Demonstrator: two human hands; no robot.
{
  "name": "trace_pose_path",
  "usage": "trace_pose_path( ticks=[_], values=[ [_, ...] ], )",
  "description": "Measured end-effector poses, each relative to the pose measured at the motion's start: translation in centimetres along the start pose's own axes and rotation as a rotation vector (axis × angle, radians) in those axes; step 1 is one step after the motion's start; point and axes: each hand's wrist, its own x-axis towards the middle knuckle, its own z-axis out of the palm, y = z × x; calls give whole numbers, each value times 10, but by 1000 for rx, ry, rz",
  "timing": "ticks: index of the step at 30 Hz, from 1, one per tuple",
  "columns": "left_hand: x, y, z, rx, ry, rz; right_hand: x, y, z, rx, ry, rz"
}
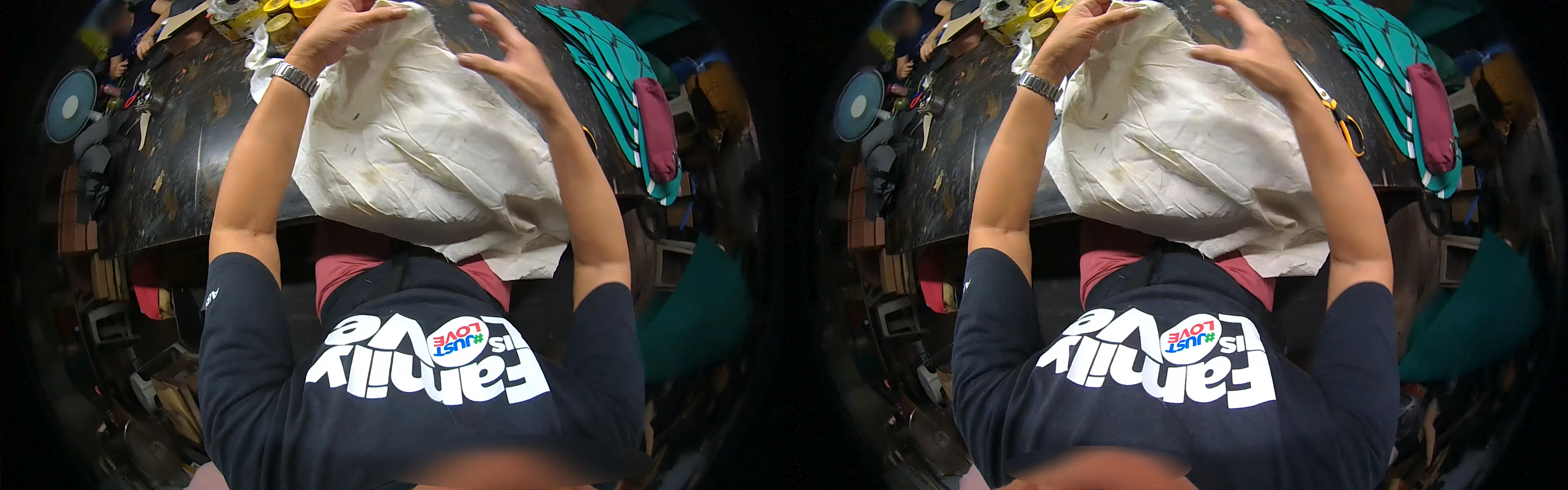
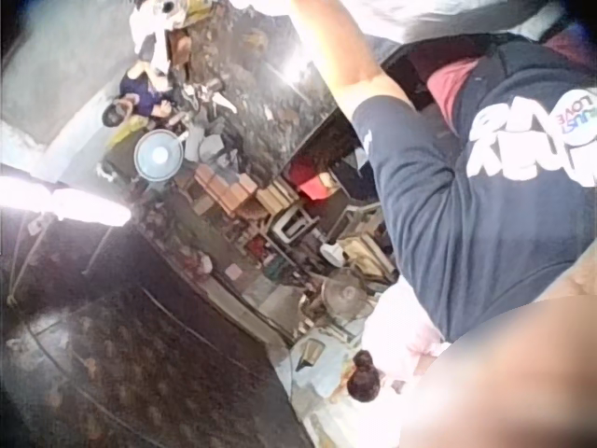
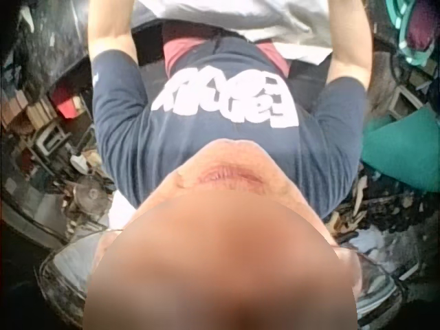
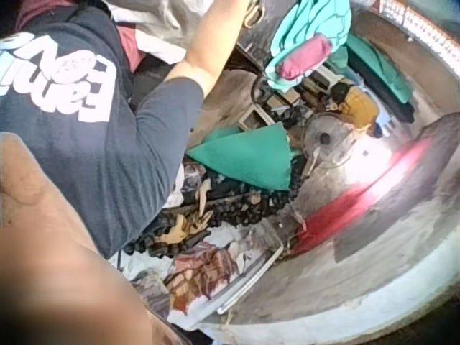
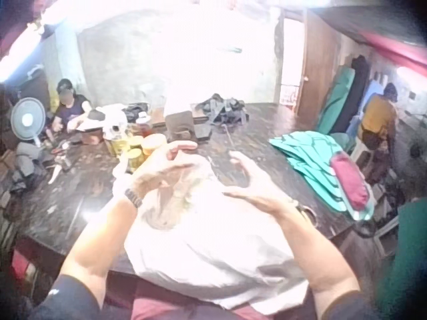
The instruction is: The person unfolds a white fabric on a workbench, then uses yellow-handled scissors to cut long strips from the fabric. The strips are set aside on the table as they are cut.
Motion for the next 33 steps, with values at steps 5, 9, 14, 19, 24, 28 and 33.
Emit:
trace_pose_path(
  ticks=[5, 9, 14, 19, 24, 28, 33],
  values=[
    [-15, 8, -26, 175, -56, -17, 66, 10, 47, 519, -297, 191],
    [-49, -13, -60, 261, -206, -390, 64, 28, 42, 654, -207, 298],
    [-61, -44, -46, 118, 49, -298, 57, 39, 36, 703, -237, 561],
    [-57, -45, -24, 73, 132, -160, 77, 44, 29, 452, -266, 462],
    [-59, -46, -21, 28, 200, -125, 73, 48, 30, 652, -328, 477],
    [-61, -55, -18, 25, 307, -46, 60, 54, 38, 588, -295, 605],
    [-66, -67, -18, 9, 531, 17, 52, 59, 38, 496, -143, 639]
  ],
)
